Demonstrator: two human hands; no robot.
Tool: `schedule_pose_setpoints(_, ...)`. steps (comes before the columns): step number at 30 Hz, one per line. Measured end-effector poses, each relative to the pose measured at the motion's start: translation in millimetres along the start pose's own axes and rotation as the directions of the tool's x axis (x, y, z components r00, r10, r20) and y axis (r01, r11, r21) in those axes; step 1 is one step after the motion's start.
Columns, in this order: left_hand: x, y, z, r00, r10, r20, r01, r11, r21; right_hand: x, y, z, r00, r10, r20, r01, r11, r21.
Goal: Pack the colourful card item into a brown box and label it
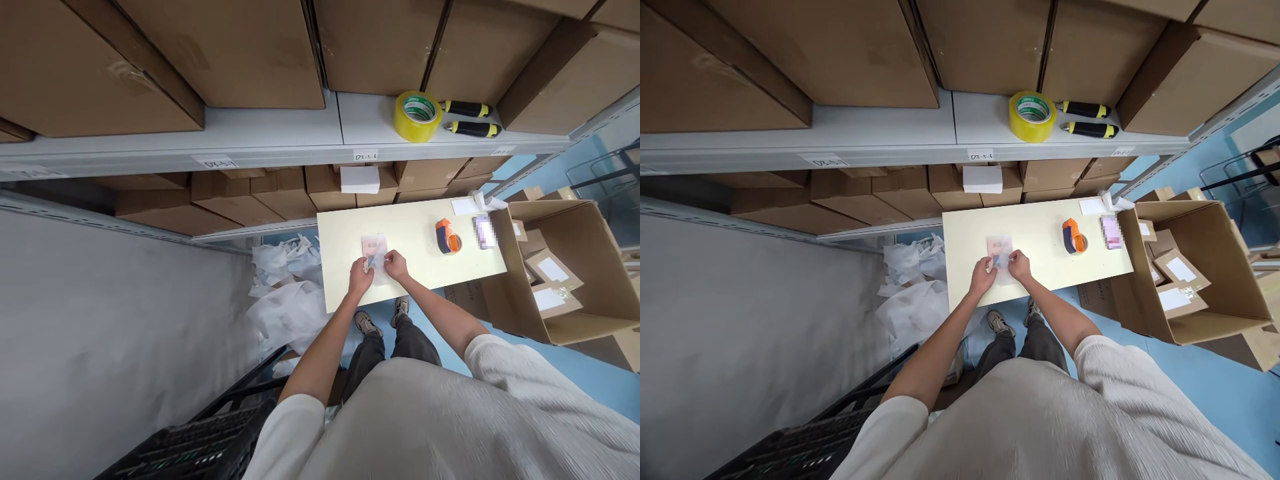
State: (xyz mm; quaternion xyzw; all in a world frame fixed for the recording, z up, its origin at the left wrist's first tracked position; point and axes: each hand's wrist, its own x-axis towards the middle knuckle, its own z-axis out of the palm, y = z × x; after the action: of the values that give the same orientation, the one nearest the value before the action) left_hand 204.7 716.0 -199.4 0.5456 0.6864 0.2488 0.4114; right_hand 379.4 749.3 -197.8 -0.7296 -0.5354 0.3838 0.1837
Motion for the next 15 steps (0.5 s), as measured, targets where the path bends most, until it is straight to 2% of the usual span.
schedule_pose_setpoints(6, 10, -18, -16.4, 0.993, 0.034, -0.109, -0.037, 0.999, -0.024, 16, -30, 24, 1.000, -0.004, -0.011, 0.005, 0.995, 0.104)
schedule_pose_setpoints(10, 20, -36, -35.2, 0.980, 0.059, -0.189, -0.077, 0.993, -0.091, 34, -58, 41, 0.999, 0.026, 0.028, -0.031, 0.980, 0.197)
schedule_pose_setpoints(15, 39, -48, -62.6, 0.953, 0.119, -0.279, -0.147, 0.986, -0.082, 56, -92, 70, 0.998, 0.022, 0.052, -0.036, 0.963, 0.267)
